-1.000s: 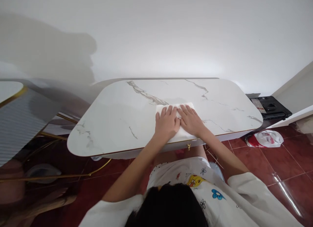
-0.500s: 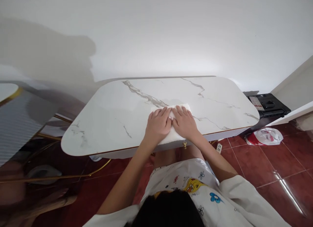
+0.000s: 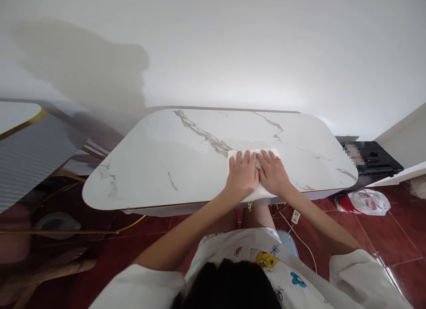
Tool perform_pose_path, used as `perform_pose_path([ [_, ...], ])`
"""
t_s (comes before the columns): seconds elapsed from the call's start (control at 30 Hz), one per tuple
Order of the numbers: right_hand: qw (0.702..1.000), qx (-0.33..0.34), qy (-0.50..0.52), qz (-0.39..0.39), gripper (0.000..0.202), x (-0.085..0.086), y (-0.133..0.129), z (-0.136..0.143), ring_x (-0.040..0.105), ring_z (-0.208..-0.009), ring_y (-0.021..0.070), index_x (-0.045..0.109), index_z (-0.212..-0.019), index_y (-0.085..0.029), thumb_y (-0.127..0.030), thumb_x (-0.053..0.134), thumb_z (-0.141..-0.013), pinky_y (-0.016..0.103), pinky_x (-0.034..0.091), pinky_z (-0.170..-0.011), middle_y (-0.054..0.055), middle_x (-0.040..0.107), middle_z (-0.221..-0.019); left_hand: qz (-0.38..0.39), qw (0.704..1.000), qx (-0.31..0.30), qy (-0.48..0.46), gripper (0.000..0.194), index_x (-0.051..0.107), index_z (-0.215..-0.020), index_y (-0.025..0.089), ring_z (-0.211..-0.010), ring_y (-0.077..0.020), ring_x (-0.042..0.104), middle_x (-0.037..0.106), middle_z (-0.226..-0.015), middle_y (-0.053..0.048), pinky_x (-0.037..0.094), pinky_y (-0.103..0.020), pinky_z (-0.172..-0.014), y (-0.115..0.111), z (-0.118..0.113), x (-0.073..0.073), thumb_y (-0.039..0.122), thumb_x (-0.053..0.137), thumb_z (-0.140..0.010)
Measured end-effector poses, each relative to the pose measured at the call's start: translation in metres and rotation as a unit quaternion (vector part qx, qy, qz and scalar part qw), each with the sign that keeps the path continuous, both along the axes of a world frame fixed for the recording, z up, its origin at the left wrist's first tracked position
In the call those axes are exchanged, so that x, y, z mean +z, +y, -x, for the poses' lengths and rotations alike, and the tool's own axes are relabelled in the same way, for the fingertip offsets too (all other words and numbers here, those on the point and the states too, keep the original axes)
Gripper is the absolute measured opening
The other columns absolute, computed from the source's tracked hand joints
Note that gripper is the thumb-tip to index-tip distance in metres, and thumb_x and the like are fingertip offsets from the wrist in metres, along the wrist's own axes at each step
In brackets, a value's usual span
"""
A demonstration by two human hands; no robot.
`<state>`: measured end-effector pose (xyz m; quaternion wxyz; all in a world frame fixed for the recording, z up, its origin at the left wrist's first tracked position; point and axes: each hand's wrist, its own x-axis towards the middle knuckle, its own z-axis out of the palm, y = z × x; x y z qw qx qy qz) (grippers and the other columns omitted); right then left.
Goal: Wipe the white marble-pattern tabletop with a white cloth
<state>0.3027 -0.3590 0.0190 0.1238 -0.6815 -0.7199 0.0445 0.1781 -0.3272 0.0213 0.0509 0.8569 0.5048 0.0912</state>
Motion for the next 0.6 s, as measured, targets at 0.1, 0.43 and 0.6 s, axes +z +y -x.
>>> perform_pose_path([
  [0.1, 1.0, -0.01, -0.018, -0.012, 0.054, -0.001, 0.023, -0.005, 0.035, -0.143, 0.035, 0.044, -0.147, -0.012, -0.023, 0.032, -0.095, 0.052, 0.031, -0.114, 0.014, 0.043, -0.154, -0.002, 1.0, -0.022, 0.005, 0.05, 0.043, -0.145, 0.018, -0.143, -0.0337, 0.033, 0.043, -0.153, -0.012, 0.026, -0.054, -0.115, 0.025, -0.007, 0.001, 0.025, 0.033, -0.096],
  [0.43, 0.999, -0.017, -0.013, -0.033, 0.052, -0.003, 0.113, -0.012, 0.038, -0.14, 0.0334, 0.048, -0.143, -0.013, -0.023, 0.032, -0.095, 0.05, 0.033, -0.111, 0.013, 0.047, -0.151, -0.004, 0.999, -0.038, -0.038, 0.048, 0.046, -0.141, 0.018, -0.14, -0.0318, 0.035, 0.046, -0.15, -0.011, 0.027, -0.054, -0.113, 0.116, -0.013, -0.001, 0.023, 0.03, -0.096],
  [0.6, 0.999, -0.016, -0.029, -0.039, 0.052, -0.001, 0.161, -0.013, 0.038, -0.139, 0.0326, 0.046, -0.144, -0.012, -0.021, 0.029, -0.096, 0.049, 0.032, -0.112, 0.013, 0.046, -0.152, -0.033, 0.996, -0.045, -0.063, 0.044, 0.053, -0.132, 0.019, -0.131, -0.0289, 0.044, 0.057, -0.136, -0.012, 0.032, -0.05, -0.109, 0.164, -0.015, -0.001, 0.02, 0.03, -0.094],
])
